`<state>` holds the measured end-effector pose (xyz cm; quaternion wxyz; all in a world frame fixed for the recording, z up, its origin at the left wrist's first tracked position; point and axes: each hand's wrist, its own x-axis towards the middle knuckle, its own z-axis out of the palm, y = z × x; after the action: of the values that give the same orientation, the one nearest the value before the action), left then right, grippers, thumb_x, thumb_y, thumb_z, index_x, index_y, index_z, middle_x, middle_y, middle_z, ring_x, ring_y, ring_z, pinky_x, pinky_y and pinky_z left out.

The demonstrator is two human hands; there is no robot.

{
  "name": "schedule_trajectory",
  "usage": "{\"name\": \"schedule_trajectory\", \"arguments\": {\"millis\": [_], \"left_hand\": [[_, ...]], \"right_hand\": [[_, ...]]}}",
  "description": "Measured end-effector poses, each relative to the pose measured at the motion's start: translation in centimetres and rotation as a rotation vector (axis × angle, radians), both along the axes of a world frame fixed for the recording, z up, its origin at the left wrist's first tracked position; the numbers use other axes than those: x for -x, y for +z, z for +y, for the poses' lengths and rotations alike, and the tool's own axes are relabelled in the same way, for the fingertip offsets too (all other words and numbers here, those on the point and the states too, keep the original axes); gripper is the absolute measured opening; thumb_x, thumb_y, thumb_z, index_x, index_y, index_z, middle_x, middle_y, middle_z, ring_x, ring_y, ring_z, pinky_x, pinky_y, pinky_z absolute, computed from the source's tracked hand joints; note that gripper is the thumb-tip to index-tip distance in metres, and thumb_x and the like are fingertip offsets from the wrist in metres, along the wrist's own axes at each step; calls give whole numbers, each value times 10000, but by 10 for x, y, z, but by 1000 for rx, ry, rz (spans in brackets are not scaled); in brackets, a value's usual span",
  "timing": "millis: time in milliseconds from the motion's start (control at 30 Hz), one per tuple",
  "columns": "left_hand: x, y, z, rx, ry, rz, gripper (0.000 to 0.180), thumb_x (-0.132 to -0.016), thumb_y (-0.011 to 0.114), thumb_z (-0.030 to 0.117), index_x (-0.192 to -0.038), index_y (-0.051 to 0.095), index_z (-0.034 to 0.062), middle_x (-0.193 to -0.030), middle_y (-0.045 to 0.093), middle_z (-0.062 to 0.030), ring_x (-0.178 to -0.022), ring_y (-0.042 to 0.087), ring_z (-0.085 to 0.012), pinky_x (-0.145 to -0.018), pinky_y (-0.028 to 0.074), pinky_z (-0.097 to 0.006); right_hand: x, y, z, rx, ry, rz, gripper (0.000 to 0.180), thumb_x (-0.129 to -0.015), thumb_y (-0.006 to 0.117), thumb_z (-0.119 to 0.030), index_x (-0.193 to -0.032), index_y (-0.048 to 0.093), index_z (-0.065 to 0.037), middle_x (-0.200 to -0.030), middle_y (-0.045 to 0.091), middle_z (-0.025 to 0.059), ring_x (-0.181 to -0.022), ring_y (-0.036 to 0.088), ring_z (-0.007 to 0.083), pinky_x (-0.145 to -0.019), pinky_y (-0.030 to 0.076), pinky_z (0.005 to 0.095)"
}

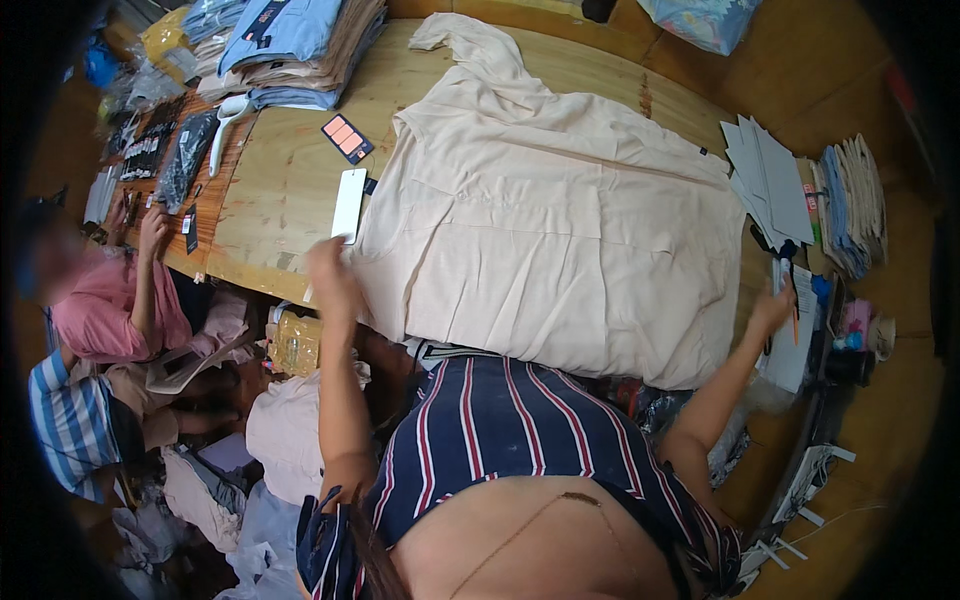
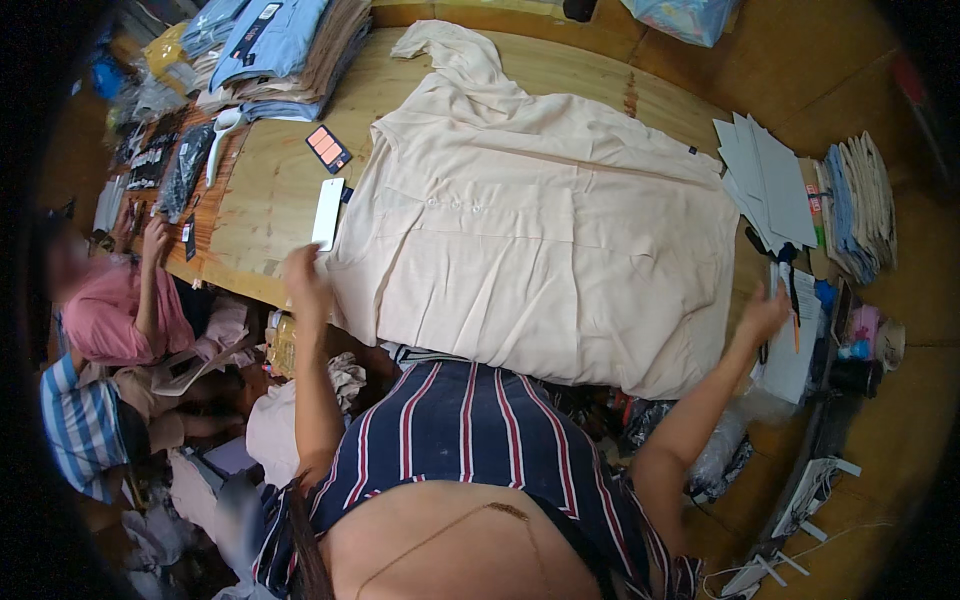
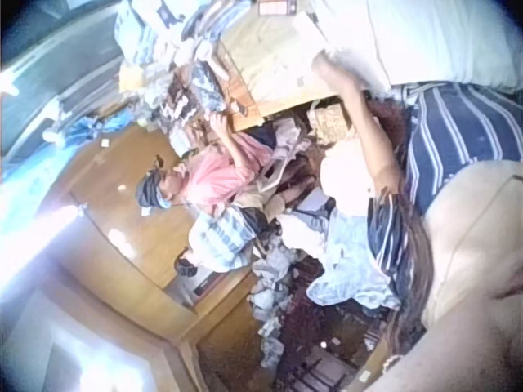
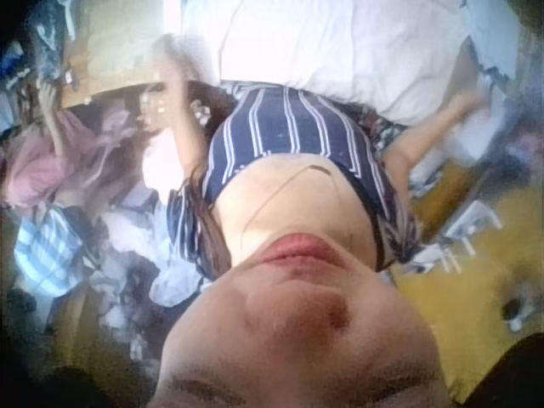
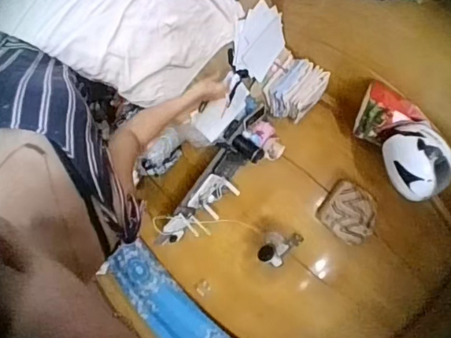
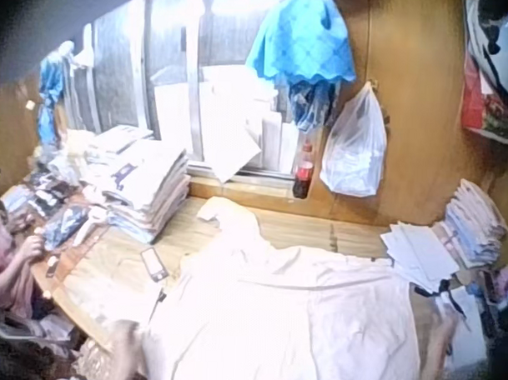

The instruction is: The person folds a light blue shirt and a beige shirt on a wooden table. They smooth the fabric, fold the sleeves and body, and place a cardboard insert inside the folded beige shirt before stacking it.

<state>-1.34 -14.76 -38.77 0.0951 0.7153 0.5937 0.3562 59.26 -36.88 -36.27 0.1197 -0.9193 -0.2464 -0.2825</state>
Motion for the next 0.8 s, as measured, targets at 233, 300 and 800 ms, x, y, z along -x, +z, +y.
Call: {"name": "schedule_trajectory", "arguments": {"millis": [233,300,800], "left_hand": [[-69,-6,62,140,-317,179,252,-658,597,18,-909,574,20,-886,527,-161,-827,513,-299,-724,413,-356],[-64,-7,67,187,-370,160,201,-657,593,15,-857,569,15,-818,527,-159,-761,521,-307,-681,423,-362],[-126,-4,20,-99,-455,-117,140,-608,639,79,-734,620,23,-1158,445,-97,-1047,401,-284,-849,333,-373]], "right_hand": [[243,-8,191,-322,1089,1149,201,-767,535,-66,-960,586,-39,-879,607,73,-780,561,136,-689,444,250],[301,-13,219,-161,1417,1042,196,-747,531,-38,-935,585,-54,-855,577,100,-779,563,227,-707,451,297],[341,31,209,88,1357,436,139,-659,586,-76,-798,589,-82,-775,525,56,-817,504,213,-698,379,338]]}}
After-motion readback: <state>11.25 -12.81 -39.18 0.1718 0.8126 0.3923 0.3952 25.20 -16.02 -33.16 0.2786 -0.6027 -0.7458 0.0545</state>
